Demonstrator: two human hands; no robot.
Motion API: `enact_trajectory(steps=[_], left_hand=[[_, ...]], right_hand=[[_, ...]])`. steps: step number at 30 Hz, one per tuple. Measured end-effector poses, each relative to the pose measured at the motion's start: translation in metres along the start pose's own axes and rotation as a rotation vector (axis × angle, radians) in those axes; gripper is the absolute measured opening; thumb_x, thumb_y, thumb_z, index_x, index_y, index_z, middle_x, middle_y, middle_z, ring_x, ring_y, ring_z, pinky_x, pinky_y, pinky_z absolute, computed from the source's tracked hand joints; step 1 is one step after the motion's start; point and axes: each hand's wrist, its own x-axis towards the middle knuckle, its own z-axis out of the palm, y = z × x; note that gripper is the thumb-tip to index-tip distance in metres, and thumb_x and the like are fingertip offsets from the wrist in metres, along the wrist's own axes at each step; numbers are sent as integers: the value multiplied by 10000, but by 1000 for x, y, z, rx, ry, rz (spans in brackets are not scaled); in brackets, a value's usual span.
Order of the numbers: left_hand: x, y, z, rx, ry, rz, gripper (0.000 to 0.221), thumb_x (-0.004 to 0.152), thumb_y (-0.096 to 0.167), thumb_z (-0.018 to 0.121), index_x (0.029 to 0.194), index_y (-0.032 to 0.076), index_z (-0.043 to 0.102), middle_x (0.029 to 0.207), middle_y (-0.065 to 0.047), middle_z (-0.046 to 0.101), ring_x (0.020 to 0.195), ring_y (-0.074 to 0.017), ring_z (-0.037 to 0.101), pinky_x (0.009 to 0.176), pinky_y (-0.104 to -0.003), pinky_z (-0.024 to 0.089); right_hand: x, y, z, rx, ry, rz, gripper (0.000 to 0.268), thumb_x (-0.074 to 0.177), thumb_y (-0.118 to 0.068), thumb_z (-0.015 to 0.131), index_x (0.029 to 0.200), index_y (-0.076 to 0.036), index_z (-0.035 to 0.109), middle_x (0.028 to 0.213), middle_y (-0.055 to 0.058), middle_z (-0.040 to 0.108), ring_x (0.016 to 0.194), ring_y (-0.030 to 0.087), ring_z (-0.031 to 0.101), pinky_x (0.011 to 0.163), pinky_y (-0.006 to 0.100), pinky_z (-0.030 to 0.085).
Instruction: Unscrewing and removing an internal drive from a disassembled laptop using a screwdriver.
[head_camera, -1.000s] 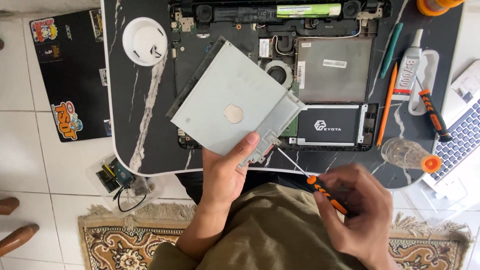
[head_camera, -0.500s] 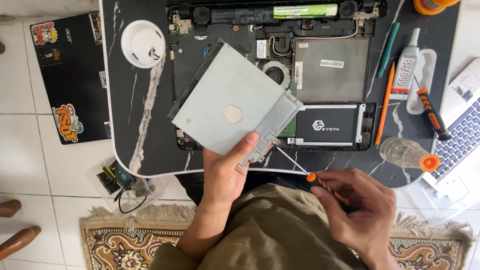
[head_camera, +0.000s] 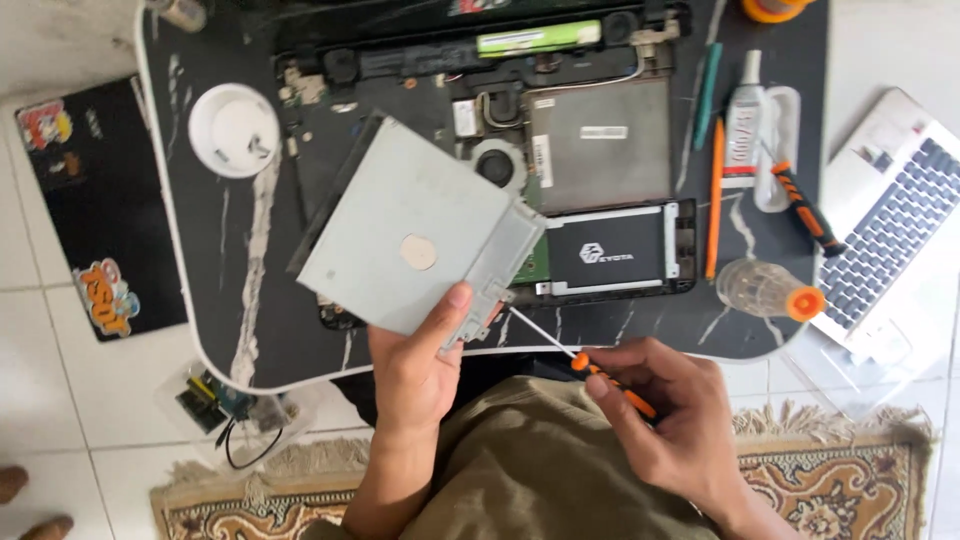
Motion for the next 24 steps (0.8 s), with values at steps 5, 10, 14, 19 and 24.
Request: enact_trajectory(steps=[5,10,14,19,24], left_hand=[[-1,-1,3,41,-41,37,768,859,-48,694,1547,10,360,1435,-214,567,1296,-377,582,917,-550,617],[0,-1,1,74,-40,31,727,847,-11,717,1507,18,413,1370,-228,619,1214,-436,640,818,-593,632],[9,-4,-2,11,48,119,779,834,-18,713,1546,67,407,1402,-199,611,1146,-428,662,747,-513,649],[13,-2,0,56,75,222,772,841,-17,722,1549,0,416,1405,-250,619,1062,-444,717,767,-459,682],[8,-4,7,139,166,137,724,820,-6,679,1511,27,463,1397,-176,619,1146,-410,679,756,-481,668]], right_hand=[[1,17,-5,225,-106,37,231,918,-217,676,961,-6,761,616,39,754,376,73,499,348,211,397],[5,26,-9,573,-256,264,161,976,-132,645,954,25,674,659,161,691,375,128,413,328,233,307],[9,8,-11,194,-52,-4,199,958,-204,625,988,-31,718,591,24,622,443,76,399,411,226,311],[38,9,-1,-293,397,-601,269,1003,15,535,1262,31,603,1199,152,713,1005,279,693,895,352,581],[77,28,14,-409,349,-608,353,1017,77,438,1343,1,551,1153,252,493,984,386,538,865,455,475]])
